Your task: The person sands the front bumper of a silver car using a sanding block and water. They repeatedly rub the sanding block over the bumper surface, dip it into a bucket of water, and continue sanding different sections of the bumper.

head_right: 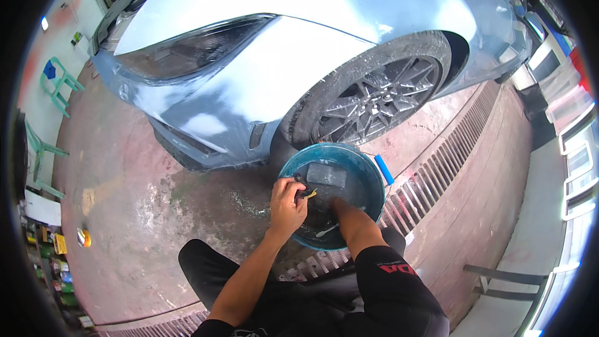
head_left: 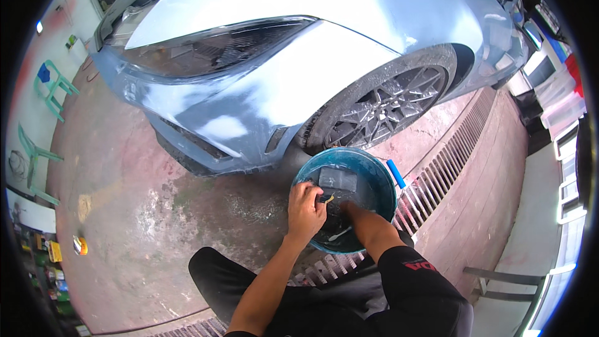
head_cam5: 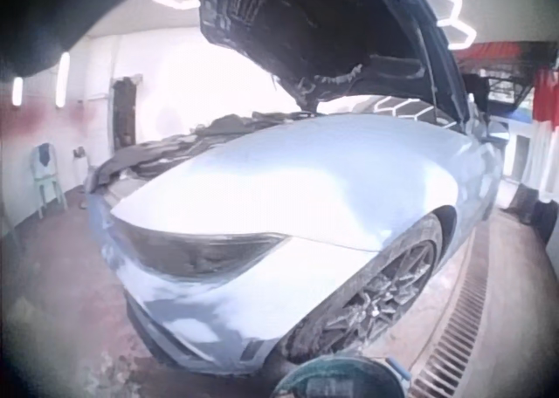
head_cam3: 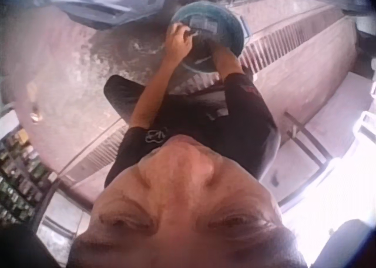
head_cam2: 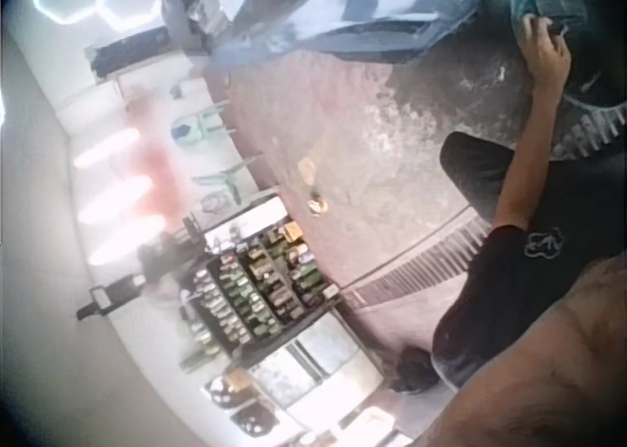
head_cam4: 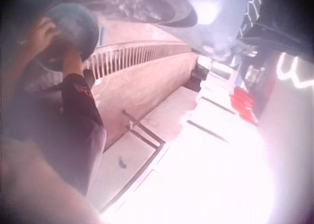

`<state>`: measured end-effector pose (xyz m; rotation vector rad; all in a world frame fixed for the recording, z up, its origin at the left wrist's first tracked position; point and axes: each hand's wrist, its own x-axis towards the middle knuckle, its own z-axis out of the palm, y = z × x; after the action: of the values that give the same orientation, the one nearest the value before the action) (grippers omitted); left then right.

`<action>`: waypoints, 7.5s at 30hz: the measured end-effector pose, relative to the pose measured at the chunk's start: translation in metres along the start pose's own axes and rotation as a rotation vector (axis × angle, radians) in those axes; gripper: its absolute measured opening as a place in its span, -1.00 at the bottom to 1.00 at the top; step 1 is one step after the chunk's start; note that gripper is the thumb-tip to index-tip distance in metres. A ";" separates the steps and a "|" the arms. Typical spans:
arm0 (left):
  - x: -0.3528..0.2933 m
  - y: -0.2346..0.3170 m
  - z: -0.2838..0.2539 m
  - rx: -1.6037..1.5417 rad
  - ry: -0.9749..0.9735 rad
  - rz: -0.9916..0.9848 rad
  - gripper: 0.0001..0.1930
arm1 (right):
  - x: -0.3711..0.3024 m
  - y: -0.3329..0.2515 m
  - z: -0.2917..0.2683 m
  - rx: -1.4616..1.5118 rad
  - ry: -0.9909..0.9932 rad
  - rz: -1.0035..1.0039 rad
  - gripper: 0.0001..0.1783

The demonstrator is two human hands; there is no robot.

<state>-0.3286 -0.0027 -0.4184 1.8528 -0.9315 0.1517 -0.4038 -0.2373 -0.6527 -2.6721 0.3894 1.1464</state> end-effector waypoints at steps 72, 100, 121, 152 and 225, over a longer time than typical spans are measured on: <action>-0.005 0.005 0.009 -0.146 0.019 -0.262 -0.70 | 0.034 -0.049 -0.024 0.011 0.035 0.009 -0.55; -0.004 0.007 0.015 -0.007 -0.049 -0.188 -0.74 | -0.193 -0.001 -0.106 0.786 0.545 0.057 -0.49; -0.004 0.011 0.016 0.009 -0.035 -0.131 -0.77 | -0.178 -0.015 -0.074 0.193 0.227 -0.197 -0.46; -0.003 0.017 0.001 0.009 -0.311 -0.239 -0.61 | -0.219 -0.050 -0.127 1.720 0.497 -0.445 -0.65; 0.003 0.011 -0.001 -0.121 -0.080 -0.194 -0.83 | -0.045 -0.024 -0.039 0.334 0.903 0.097 -0.61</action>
<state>-0.3338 -0.0056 -0.4086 1.8351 -0.7915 -0.0967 -0.3994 -0.2190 -0.5911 -2.7054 0.7601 -0.1864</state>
